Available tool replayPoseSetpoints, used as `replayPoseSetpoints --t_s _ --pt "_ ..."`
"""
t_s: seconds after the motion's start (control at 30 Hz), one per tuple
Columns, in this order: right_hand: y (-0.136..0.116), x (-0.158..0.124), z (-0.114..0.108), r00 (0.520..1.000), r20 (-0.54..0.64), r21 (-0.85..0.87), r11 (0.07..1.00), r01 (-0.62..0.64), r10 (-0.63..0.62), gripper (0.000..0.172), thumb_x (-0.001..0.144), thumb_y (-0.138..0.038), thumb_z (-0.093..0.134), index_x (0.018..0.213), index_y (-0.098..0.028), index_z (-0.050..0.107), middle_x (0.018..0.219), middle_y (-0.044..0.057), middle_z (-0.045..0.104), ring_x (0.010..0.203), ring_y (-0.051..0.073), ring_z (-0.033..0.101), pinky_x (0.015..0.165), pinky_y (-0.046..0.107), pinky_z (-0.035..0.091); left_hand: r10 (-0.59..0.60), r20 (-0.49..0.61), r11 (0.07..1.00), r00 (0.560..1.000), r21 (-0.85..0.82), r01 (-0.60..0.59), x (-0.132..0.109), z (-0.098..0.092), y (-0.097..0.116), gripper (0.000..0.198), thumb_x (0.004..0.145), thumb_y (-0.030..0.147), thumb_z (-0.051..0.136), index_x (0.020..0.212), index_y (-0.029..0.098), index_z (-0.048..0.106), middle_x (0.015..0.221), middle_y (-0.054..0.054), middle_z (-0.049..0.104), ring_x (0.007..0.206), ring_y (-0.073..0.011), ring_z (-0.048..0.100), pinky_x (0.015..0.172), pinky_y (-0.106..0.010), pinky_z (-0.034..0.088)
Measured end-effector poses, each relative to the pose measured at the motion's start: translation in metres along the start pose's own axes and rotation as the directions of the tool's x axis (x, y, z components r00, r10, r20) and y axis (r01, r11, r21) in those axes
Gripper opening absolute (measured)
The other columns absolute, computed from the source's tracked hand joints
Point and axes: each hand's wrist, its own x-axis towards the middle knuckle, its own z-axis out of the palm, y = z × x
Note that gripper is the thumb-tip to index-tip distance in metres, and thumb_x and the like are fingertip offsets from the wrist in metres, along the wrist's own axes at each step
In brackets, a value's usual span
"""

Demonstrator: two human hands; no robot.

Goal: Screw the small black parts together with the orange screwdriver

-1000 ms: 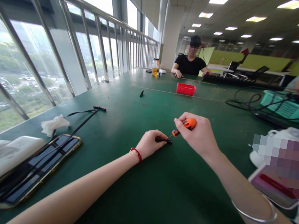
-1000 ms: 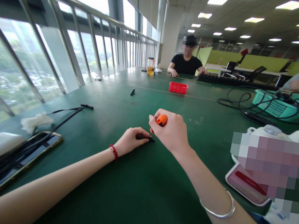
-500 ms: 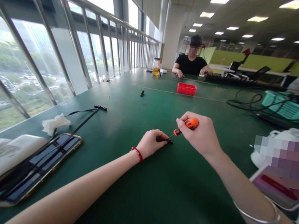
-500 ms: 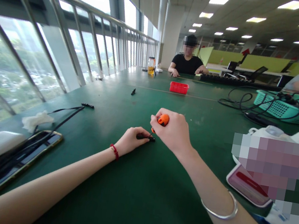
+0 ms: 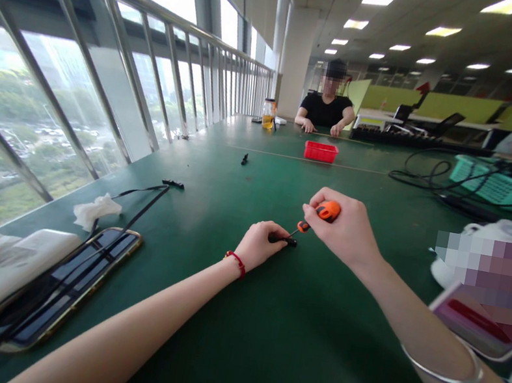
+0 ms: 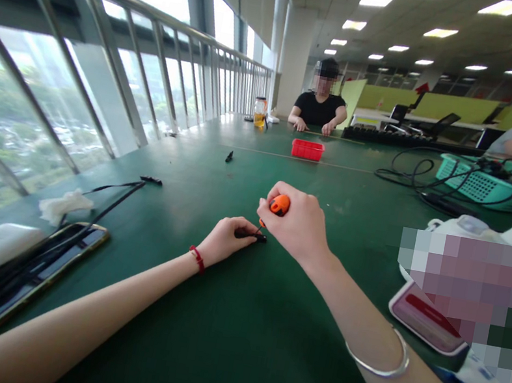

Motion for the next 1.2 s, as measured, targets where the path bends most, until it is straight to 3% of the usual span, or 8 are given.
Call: replayPoseSetpoints --t_s 0.13,0.23,0.47,0.6,0.77,0.97,1.13,1.2 --pt "0.0000 -0.0007 -0.0003 1.000 -0.005 0.014 1.000 0.000 0.000 0.012 0.070 -0.031 0.056 0.075 -0.022 0.051 0.063 -0.002 0.055 0.052 0.012 0.049 0.053 0.024 0.036 0.001 0.001 1.000 1.000 -0.011 -0.001 -0.0001 0.0000 0.0003 0.015 0.073 0.014 0.062 0.085 0.014 0.072 0.089 -0.005 0.071 0.082 -0.0158 0.065 0.080 -0.026 0.052" --pt "-0.0019 -0.0016 0.0005 1.000 -0.002 -0.031 0.999 -0.015 0.015 0.022 0.070 -0.032 0.057 0.088 -0.023 0.049 0.061 -0.004 0.052 0.048 0.012 0.048 0.048 0.023 0.033 0.002 -0.007 1.000 1.000 -0.008 -0.002 -0.0001 -0.0001 0.0004 0.015 0.073 0.013 0.062 0.084 0.015 0.072 0.088 -0.004 0.071 0.081 -0.0156 0.065 0.080 -0.026 0.052" --pt "-0.0059 -0.0033 0.0013 1.000 0.009 -0.066 0.998 -0.022 0.022 0.018 0.077 -0.040 0.052 0.082 -0.023 0.051 0.056 -0.003 0.051 0.049 0.013 0.050 0.049 0.023 0.033 0.015 -0.003 1.000 1.000 -0.009 -0.015 0.0004 0.0001 -0.0006 0.015 0.073 0.013 0.062 0.085 0.015 0.072 0.088 -0.005 0.071 0.081 -0.0157 0.064 0.080 -0.026 0.052" --pt "-0.0058 -0.0045 0.0019 1.000 -0.003 -0.086 0.996 -0.022 0.021 0.032 0.070 -0.037 0.058 0.096 -0.023 0.047 0.059 -0.005 0.052 0.048 0.013 0.049 0.047 0.022 0.032 0.004 -0.009 1.000 1.000 0.005 -0.004 0.0006 0.0007 -0.0007 0.014 0.072 0.013 0.063 0.083 0.014 0.071 0.085 -0.005 0.071 0.079 -0.0160 0.064 0.078 -0.027 0.052" --pt "-0.0065 -0.0040 0.0031 0.998 -0.026 -0.110 0.992 -0.055 0.052 0.026 0.077 -0.049 0.051 0.080 -0.023 0.050 0.050 -0.004 0.046 0.046 0.014 0.046 0.047 0.023 0.030 0.016 -0.002 0.999 1.000 -0.040 -0.016 0.0008 0.0008 -0.0009 0.015 0.073 0.012 0.062 0.084 0.016 0.071 0.088 -0.004 0.071 0.081 -0.0147 0.065 0.080 -0.025 0.052" --pt "-0.0066 -0.0035 0.0017 1.000 0.001 -0.076 0.997 -0.027 0.027 0.033 0.070 -0.037 0.057 0.098 -0.023 0.046 0.060 -0.005 0.053 0.047 0.013 0.048 0.047 0.023 0.032 -0.003 -0.011 1.000 1.000 -0.006 0.003 0.0007 0.0005 -0.0003 0.013 0.072 0.012 0.063 0.082 0.014 0.071 0.084 -0.005 0.071 0.079 -0.0161 0.065 0.077 -0.027 0.052" --pt "-0.0069 -0.0042 0.0029 0.998 -0.013 -0.101 0.993 -0.064 0.063 0.025 0.078 -0.048 0.050 0.080 -0.023 0.051 0.051 -0.004 0.049 0.048 0.014 0.048 0.049 0.024 0.032 0.008 0.001 1.000 1.000 -0.030 -0.008 0.0006 0.0008 -0.0007 0.015 0.073 0.012 0.061 0.084 0.014 0.071 0.089 -0.005 0.071 0.081 -0.0155 0.065 0.080 -0.026 0.052" --pt "-0.0080 -0.0045 0.0024 0.999 -0.005 -0.072 0.996 -0.048 0.048 0.022 0.076 -0.043 0.053 0.085 -0.023 0.051 0.055 -0.004 0.051 0.048 0.013 0.048 0.049 0.023 0.033 0.004 -0.005 1.000 1.000 -0.013 -0.005 0.0007 0.0003 -0.0005 0.014 0.073 0.013 0.062 0.083 0.014 0.071 0.087 -0.005 0.071 0.080 -0.0156 0.065 0.079 -0.026 0.052"
